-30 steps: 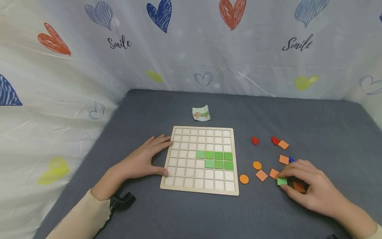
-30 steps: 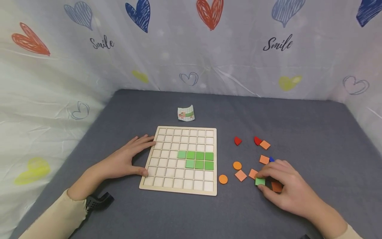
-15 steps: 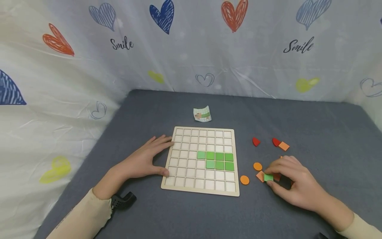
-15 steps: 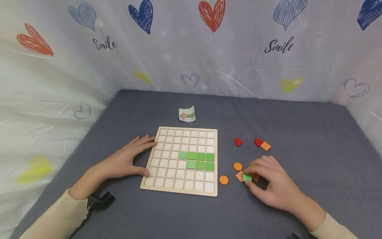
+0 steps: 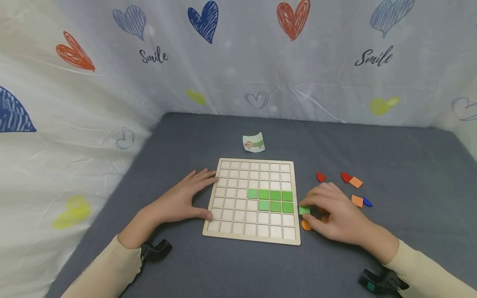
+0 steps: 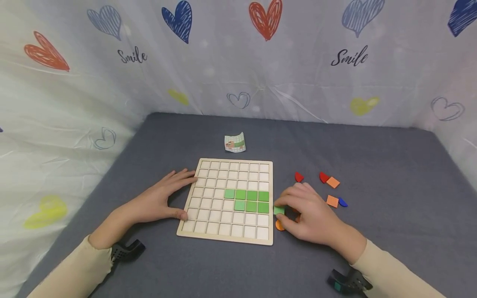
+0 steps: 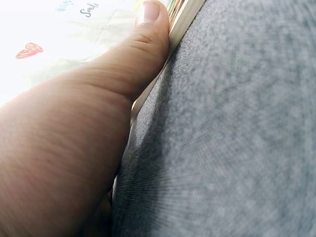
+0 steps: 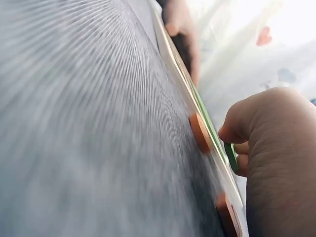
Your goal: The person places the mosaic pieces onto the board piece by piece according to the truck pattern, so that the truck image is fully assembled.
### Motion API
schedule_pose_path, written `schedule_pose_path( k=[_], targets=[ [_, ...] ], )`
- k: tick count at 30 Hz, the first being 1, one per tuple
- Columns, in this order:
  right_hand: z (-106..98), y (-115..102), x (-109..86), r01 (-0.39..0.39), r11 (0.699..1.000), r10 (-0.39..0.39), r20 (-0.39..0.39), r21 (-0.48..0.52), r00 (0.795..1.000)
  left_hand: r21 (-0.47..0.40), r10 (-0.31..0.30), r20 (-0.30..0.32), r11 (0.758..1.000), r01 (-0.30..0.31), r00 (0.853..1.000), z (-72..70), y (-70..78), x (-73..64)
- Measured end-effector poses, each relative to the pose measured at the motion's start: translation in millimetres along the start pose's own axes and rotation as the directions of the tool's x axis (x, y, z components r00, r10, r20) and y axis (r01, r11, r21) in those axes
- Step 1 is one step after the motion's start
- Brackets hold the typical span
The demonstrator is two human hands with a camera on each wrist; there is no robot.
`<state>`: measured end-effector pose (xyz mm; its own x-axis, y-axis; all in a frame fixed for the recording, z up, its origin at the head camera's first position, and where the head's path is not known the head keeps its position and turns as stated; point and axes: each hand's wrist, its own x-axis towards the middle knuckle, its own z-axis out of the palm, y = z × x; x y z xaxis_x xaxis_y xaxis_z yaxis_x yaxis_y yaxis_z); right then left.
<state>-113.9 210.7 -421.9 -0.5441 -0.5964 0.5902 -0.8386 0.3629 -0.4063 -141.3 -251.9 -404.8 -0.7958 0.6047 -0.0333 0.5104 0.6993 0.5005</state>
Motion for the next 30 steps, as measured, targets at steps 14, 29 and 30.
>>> schedule_pose_path(
  k=[14,29,30],
  targets=[
    [29,-8,40.2,-0.018,0.999,0.020,0.087,-0.032,0.996,-0.005,-0.003,-0.001,1.000,0.003,1.000,-0.4,0.6,1.0],
    [58,-13,70.3,0.037,0.999,-0.034,0.115,-0.026,0.993,0.004,0.007,0.000,1.000,-0.007,1.000,2.4,-4.8,1.3],
    [60,-14,72.0,0.036,0.999,-0.033,0.120,-0.028,0.992,0.002,0.008,-0.001,1.000,-0.008,1.000,2.2,-4.3,1.5]
  ],
)
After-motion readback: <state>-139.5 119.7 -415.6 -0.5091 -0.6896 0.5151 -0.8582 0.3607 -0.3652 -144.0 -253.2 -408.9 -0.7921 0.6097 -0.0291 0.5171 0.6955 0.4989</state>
